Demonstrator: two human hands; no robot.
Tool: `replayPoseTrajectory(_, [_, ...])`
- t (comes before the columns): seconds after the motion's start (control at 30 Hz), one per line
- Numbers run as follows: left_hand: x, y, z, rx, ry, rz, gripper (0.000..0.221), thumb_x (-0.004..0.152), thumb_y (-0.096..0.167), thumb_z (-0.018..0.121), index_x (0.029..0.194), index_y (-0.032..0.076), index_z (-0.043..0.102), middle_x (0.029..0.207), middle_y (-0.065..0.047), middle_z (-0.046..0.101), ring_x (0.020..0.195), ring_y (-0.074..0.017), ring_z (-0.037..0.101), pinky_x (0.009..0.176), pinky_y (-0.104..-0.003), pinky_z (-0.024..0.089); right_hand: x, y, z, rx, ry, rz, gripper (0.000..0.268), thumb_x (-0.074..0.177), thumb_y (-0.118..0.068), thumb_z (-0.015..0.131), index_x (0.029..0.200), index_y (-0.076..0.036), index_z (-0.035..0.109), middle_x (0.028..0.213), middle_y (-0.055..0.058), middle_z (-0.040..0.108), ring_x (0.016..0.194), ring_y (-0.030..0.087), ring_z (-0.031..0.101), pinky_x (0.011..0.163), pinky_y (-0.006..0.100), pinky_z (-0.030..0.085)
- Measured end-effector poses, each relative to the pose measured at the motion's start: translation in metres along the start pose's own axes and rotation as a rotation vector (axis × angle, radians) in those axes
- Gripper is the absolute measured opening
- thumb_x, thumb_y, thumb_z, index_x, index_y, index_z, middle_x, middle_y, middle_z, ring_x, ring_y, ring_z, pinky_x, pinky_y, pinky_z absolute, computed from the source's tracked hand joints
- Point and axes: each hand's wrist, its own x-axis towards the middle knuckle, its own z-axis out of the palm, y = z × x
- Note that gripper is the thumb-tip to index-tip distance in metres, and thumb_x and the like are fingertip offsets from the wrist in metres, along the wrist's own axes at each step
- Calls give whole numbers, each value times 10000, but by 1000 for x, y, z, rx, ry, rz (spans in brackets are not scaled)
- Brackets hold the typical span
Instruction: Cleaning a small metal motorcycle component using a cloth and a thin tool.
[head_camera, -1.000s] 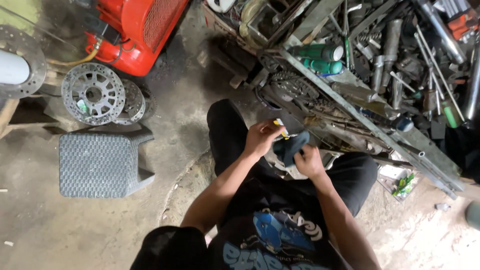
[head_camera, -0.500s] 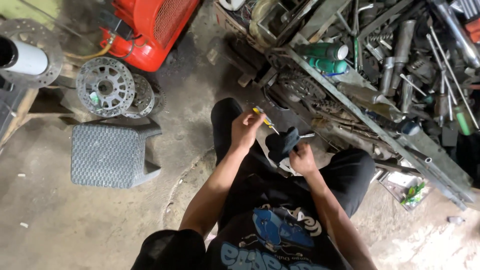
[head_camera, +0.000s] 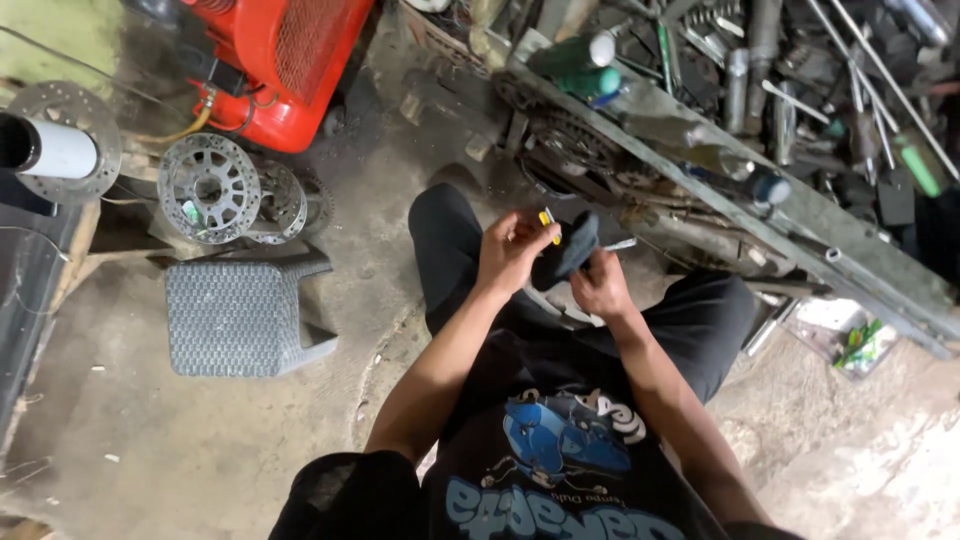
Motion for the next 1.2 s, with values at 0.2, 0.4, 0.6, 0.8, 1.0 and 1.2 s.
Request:
replayPoseTrajectory(0.2, [16, 18, -2, -154, -107, 48, 296, 952, 111, 763, 1209, -11, 680, 1069, -55, 745, 973, -109, 692, 868, -262, 555, -2, -54, -16, 615, 17, -124, 215, 1013, 42, 498, 1155, 12, 657, 1041, 9, 700, 949, 76, 612, 855, 262, 525])
replayPoseTrajectory(0.4, [27, 65, 2, -301, -86, 94, 295, 979, 38, 692, 1271, 5, 657, 1176, -32, 737, 1048, -125, 691, 956, -284, 550, -9, -15, -10, 514, 65, -263, 222, 999, 39, 487, 1117, 18, 674, 1032, 3, 693, 960, 81, 620, 852, 268, 533])
replayPoseTrajectory(0.6, [-6, 18, 23, 82, -228, 156, 214, 1070, 102, 659, 1251, 1, 713, 1174, -54, 742, 1072, -99, 676, 956, -267, 540, -12, -36, 7, 728, 180, -176, 209, 998, 13, 509, 1152, 28, 650, 1068, -6, 704, 966, 71, 616, 871, 257, 518])
replayPoseTrajectory(0.8, [6, 27, 21, -126, -8, 145, 214, 1098, 168, 574, 1133, 1, 703, 996, -21, 733, 904, -96, 688, 840, -271, 579, -24, -5, 2, 483, 163, -287, 198, 998, 16, 502, 1087, 23, 678, 988, 18, 727, 925, 106, 635, 839, 290, 551])
replayPoseTrajectory(1.0, [-18, 90, 7, 489, -39, 133, 211, 1057, 172, 562, 1128, 24, 695, 866, -71, 665, 729, -163, 676, 636, -310, 553, -21, -8, -12, 1158, 144, -136, 228, 1051, -67, 566, 1259, 0, 630, 1166, 65, 679, 1046, 191, 654, 899, 353, 535])
replayPoseTrajectory(1.2, [-40, 22, 14, 1196, -221, 407, 185, 964, 116, 552, 1085, 27, 660, 912, -167, 720, 666, -300, 711, 578, -404, 585, -2, -62, 0, 1527, 266, 21, 392, 940, -79, 482, 1321, -1, 530, 1233, 150, 651, 1122, 286, 684, 1018, 410, 559])
